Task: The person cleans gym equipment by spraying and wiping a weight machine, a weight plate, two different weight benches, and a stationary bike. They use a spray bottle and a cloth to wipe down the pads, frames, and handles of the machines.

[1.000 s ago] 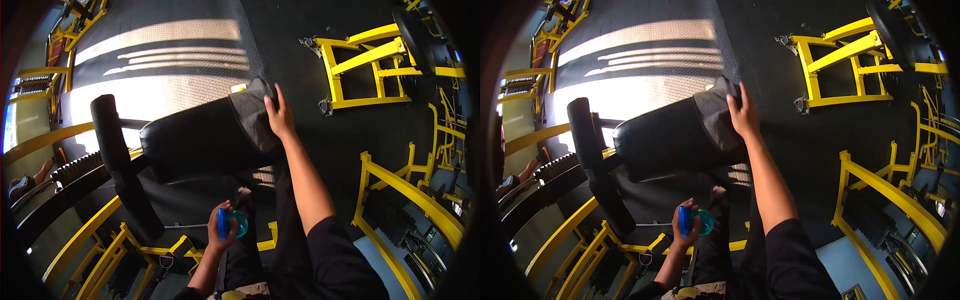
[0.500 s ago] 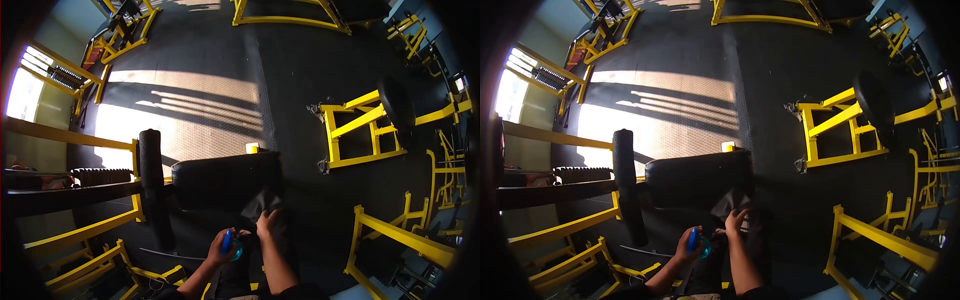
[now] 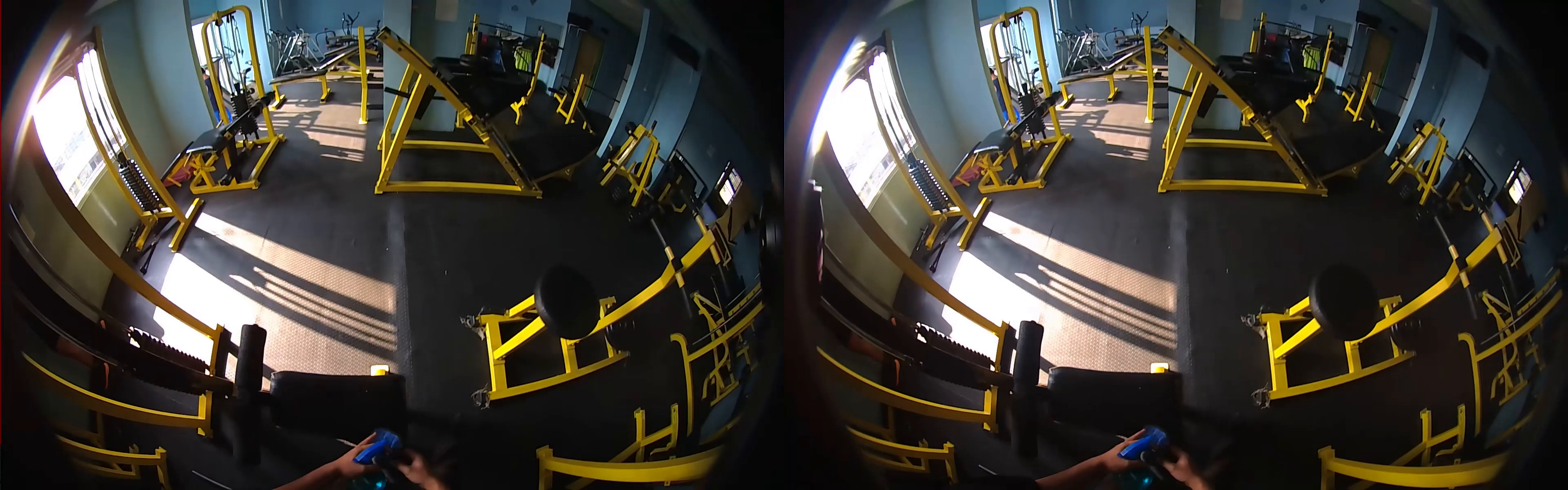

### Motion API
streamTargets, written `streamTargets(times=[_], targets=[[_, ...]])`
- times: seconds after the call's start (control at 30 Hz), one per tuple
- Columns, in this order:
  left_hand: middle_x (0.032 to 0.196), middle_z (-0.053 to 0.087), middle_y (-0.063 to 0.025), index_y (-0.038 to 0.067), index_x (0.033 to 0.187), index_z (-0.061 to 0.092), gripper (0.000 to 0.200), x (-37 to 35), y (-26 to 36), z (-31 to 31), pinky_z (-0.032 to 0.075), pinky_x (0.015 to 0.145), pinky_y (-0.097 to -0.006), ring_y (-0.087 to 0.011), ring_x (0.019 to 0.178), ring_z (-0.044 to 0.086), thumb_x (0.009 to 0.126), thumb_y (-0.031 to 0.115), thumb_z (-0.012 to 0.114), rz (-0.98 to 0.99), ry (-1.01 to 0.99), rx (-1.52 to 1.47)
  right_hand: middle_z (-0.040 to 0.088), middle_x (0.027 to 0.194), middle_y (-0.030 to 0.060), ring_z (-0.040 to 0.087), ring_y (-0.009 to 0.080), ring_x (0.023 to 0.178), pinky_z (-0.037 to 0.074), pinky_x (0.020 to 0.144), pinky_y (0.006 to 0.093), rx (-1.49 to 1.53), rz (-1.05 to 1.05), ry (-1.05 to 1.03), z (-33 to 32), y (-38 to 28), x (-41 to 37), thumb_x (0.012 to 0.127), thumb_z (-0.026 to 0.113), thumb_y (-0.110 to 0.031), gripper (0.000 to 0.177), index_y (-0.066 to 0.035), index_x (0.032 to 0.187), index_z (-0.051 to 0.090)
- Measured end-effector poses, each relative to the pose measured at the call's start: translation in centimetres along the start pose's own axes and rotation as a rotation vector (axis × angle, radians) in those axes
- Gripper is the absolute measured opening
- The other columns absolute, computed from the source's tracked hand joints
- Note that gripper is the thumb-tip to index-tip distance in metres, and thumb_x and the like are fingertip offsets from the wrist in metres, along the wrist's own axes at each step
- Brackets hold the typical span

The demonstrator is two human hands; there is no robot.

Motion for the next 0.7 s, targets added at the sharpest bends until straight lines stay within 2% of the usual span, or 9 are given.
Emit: streamTargets(times=[0.03, 0.07, 0.13, 0.23, 0.37, 0.43, 0.57, 0.63, 0.7], targets=[[0.140, 0.062, -0.0093, 0.012, 0.142, 0.057, 0.062, 1.7, 1.2, 0.5, 0.023, 0.125, -0.0460, -0.0262, 0.140, 0.048, 0.085, 0.024, 0.080, 0.017, 0.006, 0.011, 0.074, 0.112, 0.0122, 0.069, 0.0209, 0.106, 0.052, 0.093, 0.0340, -0.005, 0.011, -0.009, -2.1, -1.0, 0.1, 0.089, 0.077, -0.029, 0.041, -0.003, 0.120, 0.070], [0.135, 0.063, -0.0087, 0.011, 0.142, 0.057, 0.061, 3.4, 1.0, 1.4, 0.032, 0.119, -0.0431, -0.0236, 0.132, 0.053, 0.086, 0.024, 0.080, -0.158, -0.019, -0.116, 0.067, 0.125, 0.0187, 0.063, 0.0295, 0.116, 0.050, 0.101, 0.0447, -0.078, 0.098, 0.033, -4.9, -1.4, 0.3, 0.087, 0.079, -0.045, 0.067, -0.002, 0.134, 0.061], [0.122, 0.067, -0.0064, 0.012, 0.141, 0.057, 0.061, 8.4, 1.6, 2.6, 0.049, 0.103, -0.0363, -0.0188, 0.112, 0.064, 0.088, 0.029, 0.080, -0.262, -0.056, -0.209, 0.069, 0.122, 0.0167, 0.064, 0.0286, 0.114, 0.050, 0.100, 0.0428, -0.170, 0.022, 0.130, -9.9, -2.9, 2.2, 0.089, 0.077, -0.042, 0.060, -0.001, 0.131, 0.064], [0.120, 0.067, -0.0073, 0.010, 0.141, 0.057, 0.061, 15.6, 6.5, 4.3, 0.049, 0.101, -0.0344, -0.0180, 0.111, 0.063, 0.088, 0.031, 0.080, -0.168, -0.062, -0.187, 0.070, 0.119, 0.0148, 0.064, 0.0271, 0.113, 0.049, 0.101, 0.0394, -0.511, 0.163, 0.121, -17.9, -11.2, 3.2, 0.091, 0.076, -0.038, 0.054, -0.001, 0.128, 0.065], [0.127, 0.064, -0.0083, 0.005, 0.142, 0.054, 0.066, 24.9, 8.9, 5.8, 0.045, 0.106, -0.0363, -0.0180, 0.117, 0.060, 0.084, 0.027, 0.078, 0.057, -0.036, -0.155, 0.067, 0.125, 0.0178, 0.062, 0.0276, 0.117, 0.048, 0.102, 0.0414, 0.002, 0.066, 0.089, -25.3, -9.0, 8.2, 0.091, 0.075, -0.043, 0.061, -0.001, 0.132, 0.061], [0.133, 0.062, -0.0132, 0.001, 0.141, 0.054, 0.070, 27.5, 14.4, 6.1, 0.042, 0.110, -0.0388, -0.0228, 0.125, 0.058, 0.082, 0.027, 0.079, -0.037, -0.028, -0.072, 0.067, 0.123, 0.0179, 0.063, 0.0261, 0.113, 0.049, 0.099, 0.0395, -0.467, -0.057, 0.386, -30.5, -8.7, 9.8, 0.095, 0.071, -0.043, 0.056, 0.000, 0.130, 0.062], [0.144, 0.054, -0.0250, -0.002, 0.140, 0.054, 0.072, 31.5, 19.5, 4.6, 0.035, 0.118, -0.0451, -0.0355, 0.142, 0.045, 0.080, 0.029, 0.080, 0.052, -0.067, 0.166, 0.068, 0.117, 0.0217, 0.066, 0.0309, 0.105, 0.052, 0.092, 0.0417, -0.148, 0.016, 0.174, -34.2, -10.6, 14.4, 0.091, 0.072, -0.051, 0.061, 0.001, 0.122, 0.065], [0.145, 0.053, -0.0249, -0.001, 0.138, 0.056, 0.071, 33.1, 19.2, 2.8, 0.032, 0.119, -0.0446, -0.0364, 0.143, 0.043, 0.079, 0.030, 0.080, 0.048, 0.037, 0.223, 0.071, 0.109, 0.0181, 0.069, 0.0305, 0.098, 0.055, 0.087, 0.0408, -0.487, -0.013, 0.244, -34.3, -17.0, 15.8, 0.090, 0.072, -0.050, 0.055, -0.001, 0.114, 0.069], [0.133, 0.060, -0.0253, 0.000, 0.133, 0.059, 0.060, 34.8, 21.4, 0.9, 0.041, 0.112, -0.0442, -0.0392, 0.131, 0.053, 0.081, 0.026, 0.077, 0.268, 0.089, 0.237, 0.075, 0.108, 0.0127, 0.069, 0.0220, 0.103, 0.052, 0.092, 0.0340, -0.223, 0.091, 0.183, -34.0, -22.2, 17.7, 0.091, 0.074, -0.031, 0.040, -0.003, 0.119, 0.071]])
Point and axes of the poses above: each hand's wrist, its own x-axis towards the middle knuckle, its own z-axis out of the palm, y = z × x, the point moved 6 cm from there along x, towards the middle knuckle
